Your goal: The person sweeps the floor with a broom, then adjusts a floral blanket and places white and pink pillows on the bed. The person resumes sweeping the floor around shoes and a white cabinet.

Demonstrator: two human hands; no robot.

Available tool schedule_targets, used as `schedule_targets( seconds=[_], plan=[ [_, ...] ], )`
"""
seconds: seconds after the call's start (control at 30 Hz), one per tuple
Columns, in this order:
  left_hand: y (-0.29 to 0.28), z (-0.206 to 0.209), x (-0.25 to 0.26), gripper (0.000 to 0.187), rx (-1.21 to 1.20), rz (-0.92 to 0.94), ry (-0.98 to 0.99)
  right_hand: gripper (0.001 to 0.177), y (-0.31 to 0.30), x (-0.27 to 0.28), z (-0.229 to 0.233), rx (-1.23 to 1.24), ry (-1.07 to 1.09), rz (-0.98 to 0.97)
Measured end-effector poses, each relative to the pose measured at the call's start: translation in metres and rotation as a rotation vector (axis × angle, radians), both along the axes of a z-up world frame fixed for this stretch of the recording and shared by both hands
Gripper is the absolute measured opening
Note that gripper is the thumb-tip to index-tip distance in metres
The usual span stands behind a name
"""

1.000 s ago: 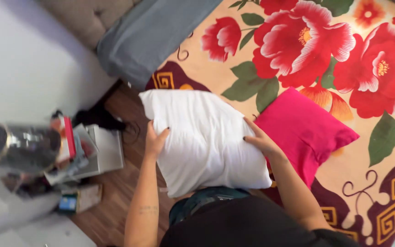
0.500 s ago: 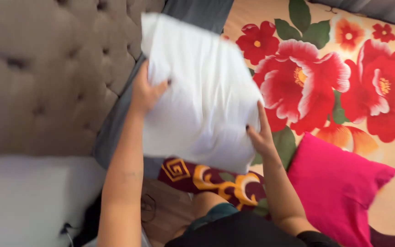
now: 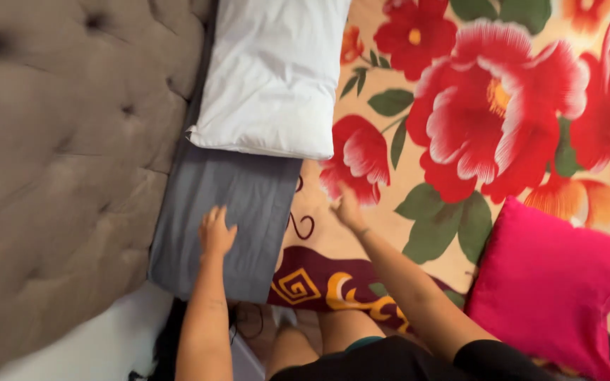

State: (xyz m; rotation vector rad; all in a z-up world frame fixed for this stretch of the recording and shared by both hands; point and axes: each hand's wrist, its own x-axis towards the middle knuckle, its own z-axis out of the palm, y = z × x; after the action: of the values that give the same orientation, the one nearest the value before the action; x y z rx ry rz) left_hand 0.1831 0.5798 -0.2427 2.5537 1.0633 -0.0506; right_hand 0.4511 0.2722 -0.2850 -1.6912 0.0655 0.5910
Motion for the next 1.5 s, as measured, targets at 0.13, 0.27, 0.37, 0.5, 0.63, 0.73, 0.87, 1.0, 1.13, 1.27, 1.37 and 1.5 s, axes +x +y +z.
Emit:
schedule_targets(
  seconds=[0.13, 0.27, 0.37, 0.5, 0.63, 0.73, 0.87, 1.0, 1.13, 1.27, 1.37, 1.5],
  plan=[
    [-0.039, -0.114, -0.103, 0.067, -0.102, -0.060, 0.530, 0.089, -0.028, -0.120, -0.027, -0.603, -0.342, 0.916],
    [-0.072, -0.092, -0.111, 0.062, -0.084, -0.135, 0.456, 0.078, -0.009, -0.191, -0.024, -0.704, -0.423, 1.181],
    [-0.076, -0.134, -0.127, 0.005, -0.111, -0.296, 0.409, 0.062, 0.021, -0.210, 0.015, -0.705, -0.471, 0.962],
    [-0.085, -0.123, -0.154, 0.009, -0.389, -0.331, 0.412, 0.046, 0.059, -0.260, -0.006, -0.601, 0.173, 0.684],
    [0.004, -0.100, -0.183, 0.019, -0.217, -0.122, 0.130, 0.032, 0.059, -0.307, -0.074, -0.583, 0.286, 0.402],
    [0.073, -0.082, -0.200, 0.050, -0.009, 0.139, 0.031, 0.016, 0.046, -0.316, -0.065, -0.701, 0.187, 0.401],
    [0.117, -0.132, -0.245, 0.039, -0.112, 0.339, 0.304, 0.020, -0.013, -0.355, -0.061, -0.847, 0.187, 0.308],
    [0.134, -0.171, -0.277, 0.026, -0.077, 0.132, 0.496, 0.012, -0.027, -0.335, -0.063, -0.856, 0.212, 0.150],
    [0.133, -0.110, -0.213, 0.037, -0.115, 0.192, 0.685, 0.018, 0.015, -0.225, -0.049, -0.652, -0.007, 0.024],
    [0.121, -0.014, -0.023, 0.062, -0.325, 0.195, 0.035, 0.068, 0.028, -0.082, -0.134, -0.366, -0.189, -0.236],
    [0.135, -0.109, 0.083, 0.091, -0.742, 0.432, -0.415, 0.125, 0.074, 0.009, -0.089, -0.027, -0.071, -0.345],
    [0.148, -0.080, 0.184, 0.089, -0.739, 0.666, -0.734, 0.087, 0.121, 0.074, -0.052, 0.094, 0.186, -0.400]
  ],
)
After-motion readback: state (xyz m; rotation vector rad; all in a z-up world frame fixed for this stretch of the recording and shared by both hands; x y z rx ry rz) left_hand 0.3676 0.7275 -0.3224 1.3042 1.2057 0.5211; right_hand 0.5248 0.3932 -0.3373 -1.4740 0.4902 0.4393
